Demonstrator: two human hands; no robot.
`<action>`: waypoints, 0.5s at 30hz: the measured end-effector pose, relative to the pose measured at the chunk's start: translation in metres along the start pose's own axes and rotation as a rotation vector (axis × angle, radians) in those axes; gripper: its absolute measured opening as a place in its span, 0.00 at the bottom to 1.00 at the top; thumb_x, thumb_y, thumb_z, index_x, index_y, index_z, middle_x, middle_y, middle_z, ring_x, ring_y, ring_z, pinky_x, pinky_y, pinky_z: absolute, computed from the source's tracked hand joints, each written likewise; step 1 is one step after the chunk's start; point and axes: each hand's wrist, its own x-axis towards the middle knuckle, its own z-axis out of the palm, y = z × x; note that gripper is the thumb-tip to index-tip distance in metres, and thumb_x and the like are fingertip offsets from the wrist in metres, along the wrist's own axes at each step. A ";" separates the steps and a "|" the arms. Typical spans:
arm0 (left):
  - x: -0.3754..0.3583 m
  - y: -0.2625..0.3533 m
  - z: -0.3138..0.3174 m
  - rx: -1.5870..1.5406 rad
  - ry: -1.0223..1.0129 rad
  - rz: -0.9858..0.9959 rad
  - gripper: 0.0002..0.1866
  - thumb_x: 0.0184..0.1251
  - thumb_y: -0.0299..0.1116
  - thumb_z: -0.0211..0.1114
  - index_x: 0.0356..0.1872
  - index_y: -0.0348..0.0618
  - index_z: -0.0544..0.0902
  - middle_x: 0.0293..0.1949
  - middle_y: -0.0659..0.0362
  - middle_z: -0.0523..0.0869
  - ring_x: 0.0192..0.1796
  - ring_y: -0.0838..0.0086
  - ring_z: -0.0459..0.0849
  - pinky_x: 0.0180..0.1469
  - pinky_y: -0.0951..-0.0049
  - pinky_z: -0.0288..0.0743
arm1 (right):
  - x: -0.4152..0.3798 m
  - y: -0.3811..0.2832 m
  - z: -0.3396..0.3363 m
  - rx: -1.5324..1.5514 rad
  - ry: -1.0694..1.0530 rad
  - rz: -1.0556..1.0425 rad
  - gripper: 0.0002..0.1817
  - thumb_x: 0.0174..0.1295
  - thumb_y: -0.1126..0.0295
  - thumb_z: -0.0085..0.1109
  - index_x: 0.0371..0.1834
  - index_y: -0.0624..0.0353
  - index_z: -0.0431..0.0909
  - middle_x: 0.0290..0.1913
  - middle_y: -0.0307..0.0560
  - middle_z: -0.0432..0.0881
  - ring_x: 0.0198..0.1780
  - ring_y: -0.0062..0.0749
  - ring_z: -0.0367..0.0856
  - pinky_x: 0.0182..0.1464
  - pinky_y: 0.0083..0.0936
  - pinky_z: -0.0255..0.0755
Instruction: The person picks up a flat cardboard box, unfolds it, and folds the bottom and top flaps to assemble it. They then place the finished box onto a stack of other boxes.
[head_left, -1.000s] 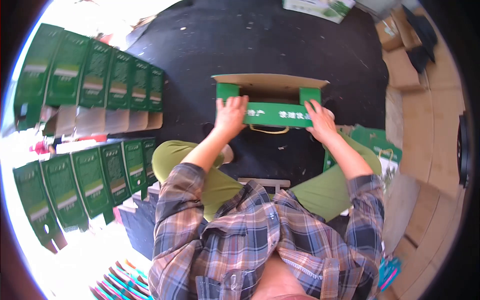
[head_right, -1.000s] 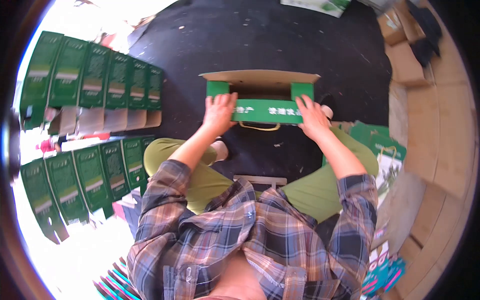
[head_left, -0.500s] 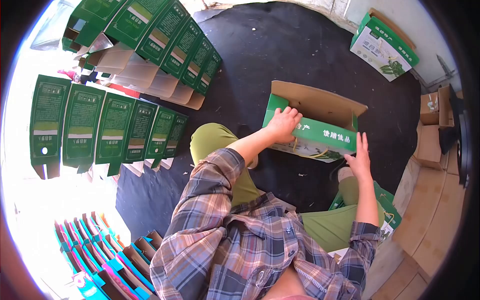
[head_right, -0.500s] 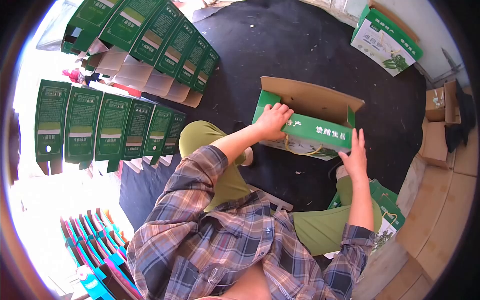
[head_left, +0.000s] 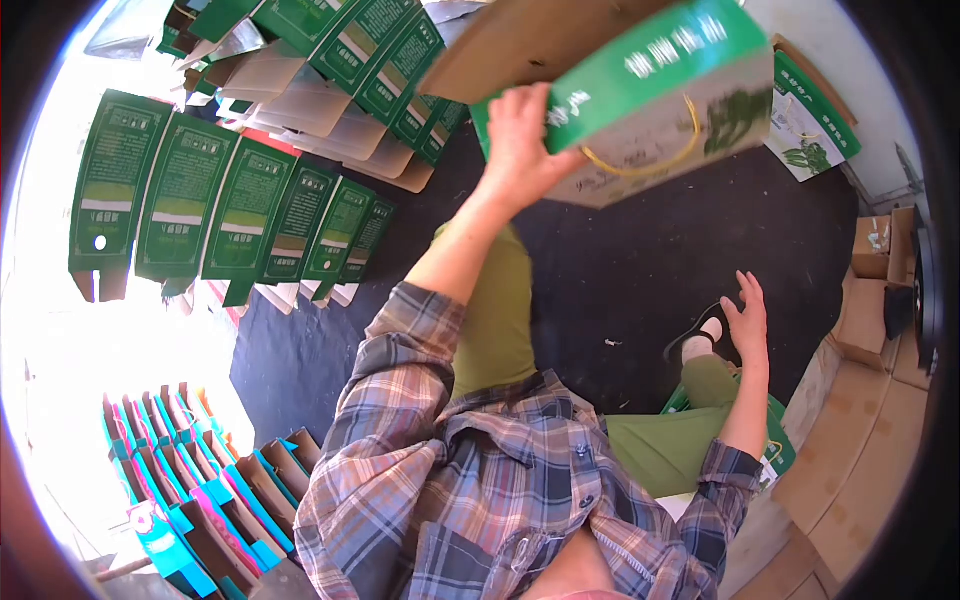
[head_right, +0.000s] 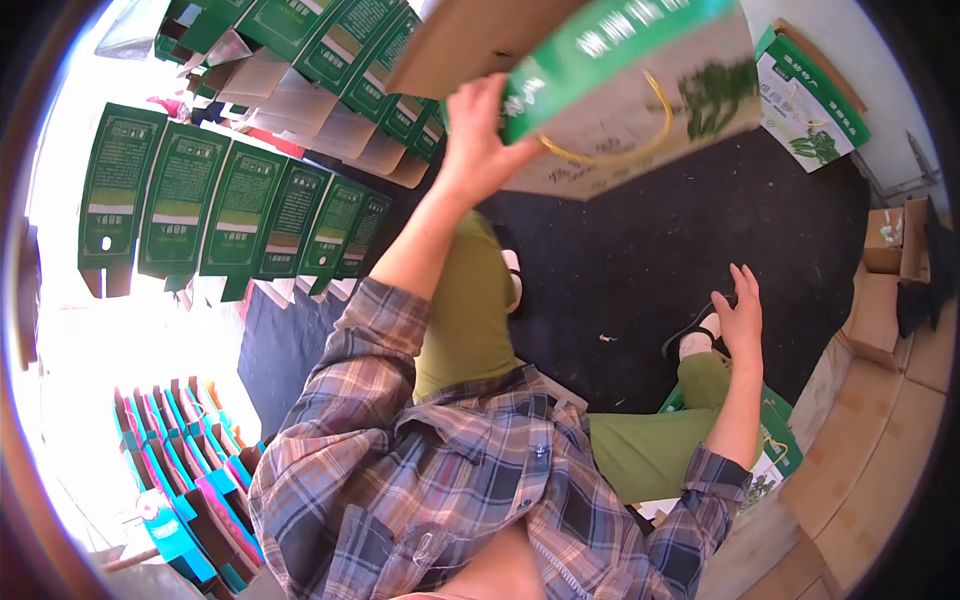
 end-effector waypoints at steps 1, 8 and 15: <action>-0.003 -0.003 -0.016 -0.020 0.052 -0.040 0.43 0.39 0.41 0.76 0.59 0.39 0.67 0.54 0.47 0.70 0.58 0.51 0.65 0.59 0.53 0.63 | 0.001 -0.005 -0.001 0.001 -0.015 -0.012 0.31 0.57 0.71 0.61 0.67 0.54 0.67 0.71 0.49 0.61 0.64 0.45 0.70 0.64 0.33 0.66; -0.111 -0.065 -0.067 -0.574 0.307 -0.569 0.40 0.50 0.30 0.70 0.66 0.34 0.61 0.57 0.52 0.68 0.60 0.65 0.69 0.61 0.67 0.65 | 0.006 -0.017 0.008 -0.005 -0.068 -0.041 0.29 0.58 0.72 0.61 0.65 0.54 0.69 0.69 0.49 0.64 0.59 0.42 0.74 0.60 0.33 0.69; -0.277 -0.092 -0.049 -1.129 0.589 -1.072 0.26 0.67 0.30 0.61 0.64 0.37 0.66 0.57 0.55 0.76 0.58 0.69 0.75 0.61 0.69 0.68 | 0.010 -0.012 0.019 0.000 -0.135 -0.053 0.29 0.57 0.71 0.62 0.65 0.55 0.69 0.66 0.48 0.69 0.56 0.42 0.76 0.57 0.33 0.71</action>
